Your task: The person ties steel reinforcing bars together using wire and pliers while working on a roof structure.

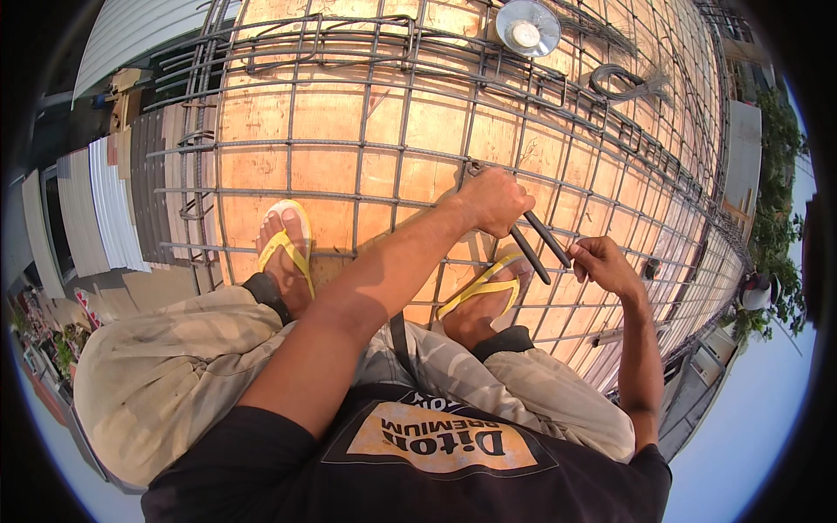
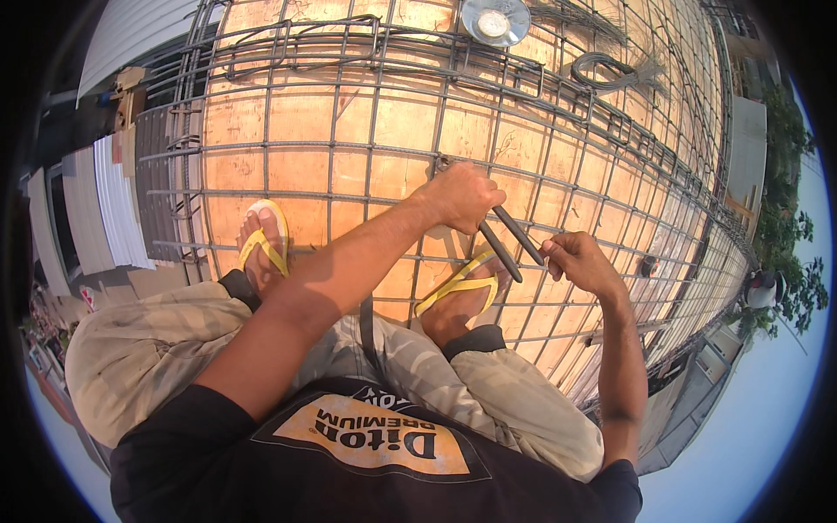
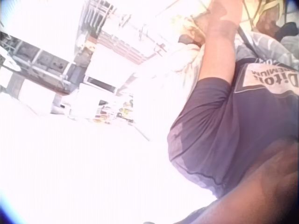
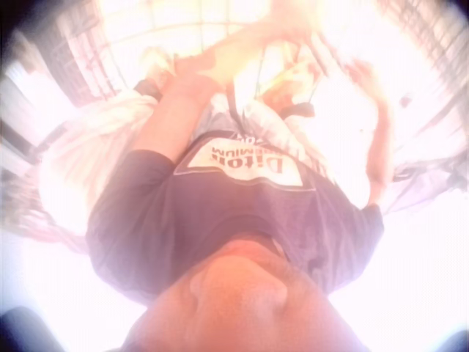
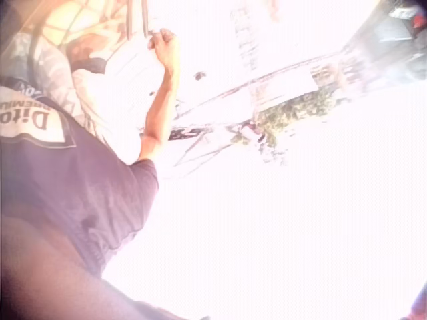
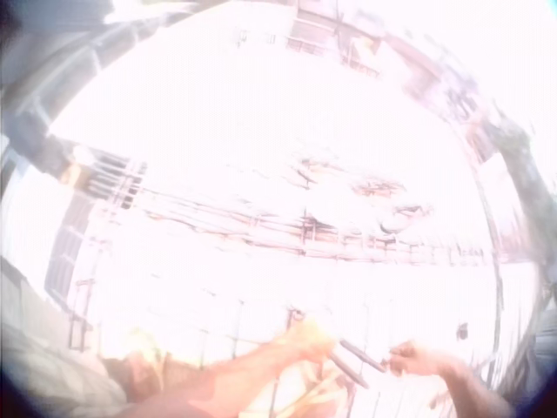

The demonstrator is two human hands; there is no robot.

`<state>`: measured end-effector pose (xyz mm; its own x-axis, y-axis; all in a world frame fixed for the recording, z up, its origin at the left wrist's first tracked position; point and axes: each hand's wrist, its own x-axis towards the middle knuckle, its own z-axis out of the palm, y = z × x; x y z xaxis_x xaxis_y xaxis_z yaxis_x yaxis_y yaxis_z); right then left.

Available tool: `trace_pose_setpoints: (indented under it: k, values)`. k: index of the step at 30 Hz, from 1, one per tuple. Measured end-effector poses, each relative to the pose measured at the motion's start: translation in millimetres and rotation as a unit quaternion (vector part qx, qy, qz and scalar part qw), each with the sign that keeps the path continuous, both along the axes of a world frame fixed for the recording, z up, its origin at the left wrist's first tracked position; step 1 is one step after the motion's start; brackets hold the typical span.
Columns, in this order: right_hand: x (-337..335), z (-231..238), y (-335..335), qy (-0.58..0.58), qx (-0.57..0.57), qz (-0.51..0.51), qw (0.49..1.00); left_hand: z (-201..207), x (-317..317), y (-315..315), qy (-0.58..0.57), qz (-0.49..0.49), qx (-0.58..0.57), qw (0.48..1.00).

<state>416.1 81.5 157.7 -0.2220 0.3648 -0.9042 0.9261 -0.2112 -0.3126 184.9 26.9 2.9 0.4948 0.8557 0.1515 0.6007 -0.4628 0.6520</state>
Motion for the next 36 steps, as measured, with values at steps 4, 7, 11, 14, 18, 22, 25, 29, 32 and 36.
trace_pose_setpoints:
  k: [4,7,11,14,18,22,25,29,32,36]
  values:
    - [-36,16,-9,-0.005,0.279,0.201,0.939,13,1,8,0.030,-0.016,-0.101,0.994]
    - [-70,11,-26,-0.026,0.343,0.329,0.880,15,4,13,0.047,-0.036,-0.127,0.990]
    - [-67,-27,-45,-0.021,0.437,0.333,0.836,18,4,21,0.034,-0.033,-0.156,0.987]
    - [-57,-47,-42,-0.060,0.362,0.293,0.883,18,3,22,0.036,-0.045,-0.168,0.984]
    - [-50,-51,-41,-0.046,0.321,0.265,0.908,19,4,17,0.052,-0.033,-0.182,0.981]
    - [-51,-54,-50,-0.013,0.222,0.194,0.955,-6,5,-11,-0.007,0.035,-0.064,0.997]
    - [-43,-58,-55,0.042,0.076,0.051,0.995,-10,-7,-31,-0.058,0.086,0.076,0.992]
    - [-37,-62,-56,0.157,-0.397,-0.427,0.797,-22,0,-50,-0.093,0.126,0.130,0.979]
    - [-44,-60,-47,0.130,-0.269,-0.236,0.925,-25,4,-50,-0.083,0.147,0.115,0.979]
    - [-49,-53,-35,0.089,-0.178,-0.093,0.975,-26,8,-50,-0.066,0.189,0.161,0.966]
